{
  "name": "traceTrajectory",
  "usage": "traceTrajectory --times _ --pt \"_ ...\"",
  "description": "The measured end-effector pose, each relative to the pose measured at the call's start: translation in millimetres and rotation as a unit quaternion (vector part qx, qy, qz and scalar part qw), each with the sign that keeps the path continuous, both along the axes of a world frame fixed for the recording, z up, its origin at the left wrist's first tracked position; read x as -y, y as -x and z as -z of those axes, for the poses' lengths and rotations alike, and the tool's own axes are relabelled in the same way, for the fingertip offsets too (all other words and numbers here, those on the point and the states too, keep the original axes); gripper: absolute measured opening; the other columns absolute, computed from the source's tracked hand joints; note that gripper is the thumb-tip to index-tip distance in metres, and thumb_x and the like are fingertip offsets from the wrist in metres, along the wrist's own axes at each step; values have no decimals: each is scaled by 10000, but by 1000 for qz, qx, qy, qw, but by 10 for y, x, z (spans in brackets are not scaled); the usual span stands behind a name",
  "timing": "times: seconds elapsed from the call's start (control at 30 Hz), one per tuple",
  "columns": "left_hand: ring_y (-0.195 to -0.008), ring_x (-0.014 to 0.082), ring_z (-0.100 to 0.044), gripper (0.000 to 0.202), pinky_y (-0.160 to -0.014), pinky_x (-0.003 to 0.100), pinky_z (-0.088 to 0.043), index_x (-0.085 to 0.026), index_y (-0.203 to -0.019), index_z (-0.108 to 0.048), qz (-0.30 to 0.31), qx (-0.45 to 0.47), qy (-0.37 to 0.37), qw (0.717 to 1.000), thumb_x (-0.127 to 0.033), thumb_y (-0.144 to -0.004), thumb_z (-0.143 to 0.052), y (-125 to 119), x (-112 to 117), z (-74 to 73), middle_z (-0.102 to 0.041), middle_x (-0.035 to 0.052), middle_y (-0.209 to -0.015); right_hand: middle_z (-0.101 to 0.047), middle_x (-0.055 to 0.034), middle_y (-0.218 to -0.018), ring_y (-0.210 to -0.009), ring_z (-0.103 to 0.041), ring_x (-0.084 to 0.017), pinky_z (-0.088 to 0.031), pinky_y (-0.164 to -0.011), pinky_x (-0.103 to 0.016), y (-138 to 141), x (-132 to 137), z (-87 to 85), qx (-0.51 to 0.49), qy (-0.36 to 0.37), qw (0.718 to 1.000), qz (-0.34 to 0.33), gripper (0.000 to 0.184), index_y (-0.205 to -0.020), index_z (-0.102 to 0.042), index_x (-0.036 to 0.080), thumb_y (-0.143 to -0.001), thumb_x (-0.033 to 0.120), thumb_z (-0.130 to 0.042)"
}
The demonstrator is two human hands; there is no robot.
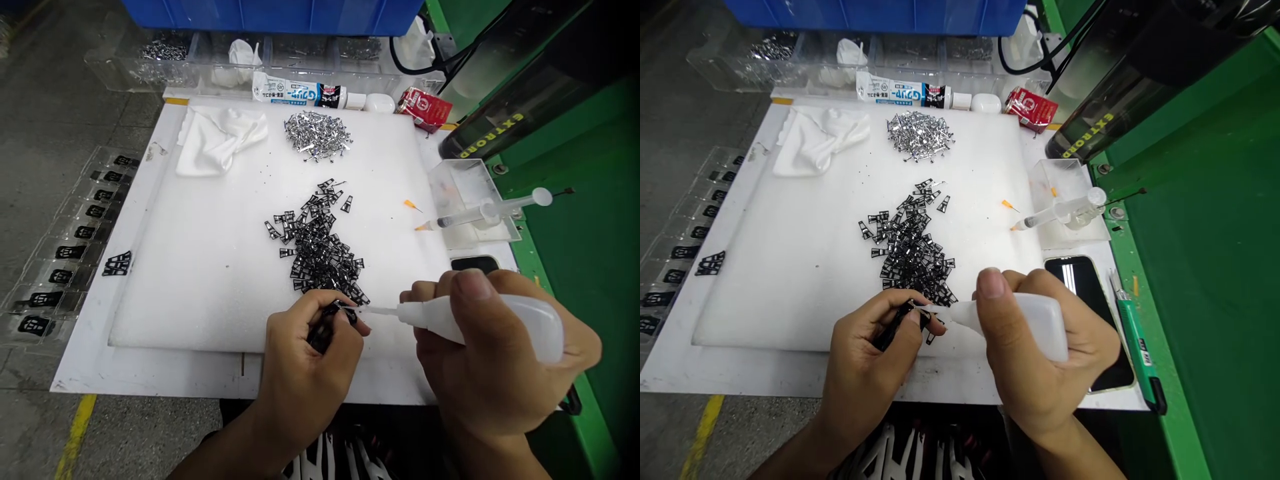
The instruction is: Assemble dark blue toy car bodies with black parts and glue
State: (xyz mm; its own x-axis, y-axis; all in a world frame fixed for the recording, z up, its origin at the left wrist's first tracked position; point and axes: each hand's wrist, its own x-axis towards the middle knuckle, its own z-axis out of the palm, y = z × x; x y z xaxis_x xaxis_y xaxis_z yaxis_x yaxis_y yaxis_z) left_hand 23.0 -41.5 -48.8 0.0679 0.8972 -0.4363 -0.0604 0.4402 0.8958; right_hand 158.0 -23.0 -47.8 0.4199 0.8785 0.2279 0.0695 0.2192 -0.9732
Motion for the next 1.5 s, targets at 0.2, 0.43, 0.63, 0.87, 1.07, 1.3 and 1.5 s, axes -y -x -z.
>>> traceTrajectory --times 0.2,0.43,0.63,0.87,1.07,1.3,1.5 --pt "-443 59 -414 124 -393 183 -335 -170 -949 -705 12 6 2 1000 -206 -936 -587 29 2 40 -773 43 -817 -218 72 -524 -371 -243 -105 -316 -300 -295 -99 -61 -33 -81 -10 994 73 414 -606 -429 251 -816 359 -769" --pt "-431 48 -416 111 -387 166 -342 -170 -951 -701 0 12 2 1000 -184 -932 -593 31 2 40 -778 30 -804 -296 83 -443 -339 -237 -95 -297 -311 -293 -75 -10 19 -103 -5 991 80 303 -617 -502 231 -741 278 -775" --pt "-429 46 -437 93 -401 162 -372 -174 -931 -704 -2 4 -12 1000 -164 -911 -614 21 -1 40 -779 21 -792 -157 79 -490 -368 -169 -61 -187 -353 -258 -10 7 37 -111 -25 993 22 487 -513 -326 206 -762 165 -742" --pt "-420 36 -416 97 -406 160 -337 -165 -892 -711 -58 -7 2 998 -202 -898 -622 -50 22 -14 -766 24 -749 -292 73 -476 -355 -297 -78 -261 -353 -290 -16 77 88 -52 11 998 30 492 -496 -412 213 -851 212 -753" --pt "-420 35 -421 89 -415 161 -341 -169 -897 -708 -65 -9 4 998 -213 -893 -631 -55 33 -23 -767 18 -750 -382 65 -437 -320 -336 -84 -322 -360 -295 -26 82 107 -2 22 998 55 466 -489 -485 204 -841 295 -778" --pt "-419 38 -419 90 -414 170 -341 -163 -901 -708 -66 -9 3 998 -216 -891 -636 -63 25 -22 -763 20 -748 -379 63 -427 -322 -348 -93 -320 -358 -298 -21 85 100 -2 21 998 53 457 -490 -507 201 -847 294 -776" --pt "-417 47 -418 89 -407 180 -342 -166 -902 -711 -65 -11 8 998 -221 -879 -645 -57 21 -17 -761 26 -747 -351 70 -429 -300 -330 -97 -324 -329 -312 -37 79 110 -14 26 998 53 458 -474 -502 218 -817 295 -797"
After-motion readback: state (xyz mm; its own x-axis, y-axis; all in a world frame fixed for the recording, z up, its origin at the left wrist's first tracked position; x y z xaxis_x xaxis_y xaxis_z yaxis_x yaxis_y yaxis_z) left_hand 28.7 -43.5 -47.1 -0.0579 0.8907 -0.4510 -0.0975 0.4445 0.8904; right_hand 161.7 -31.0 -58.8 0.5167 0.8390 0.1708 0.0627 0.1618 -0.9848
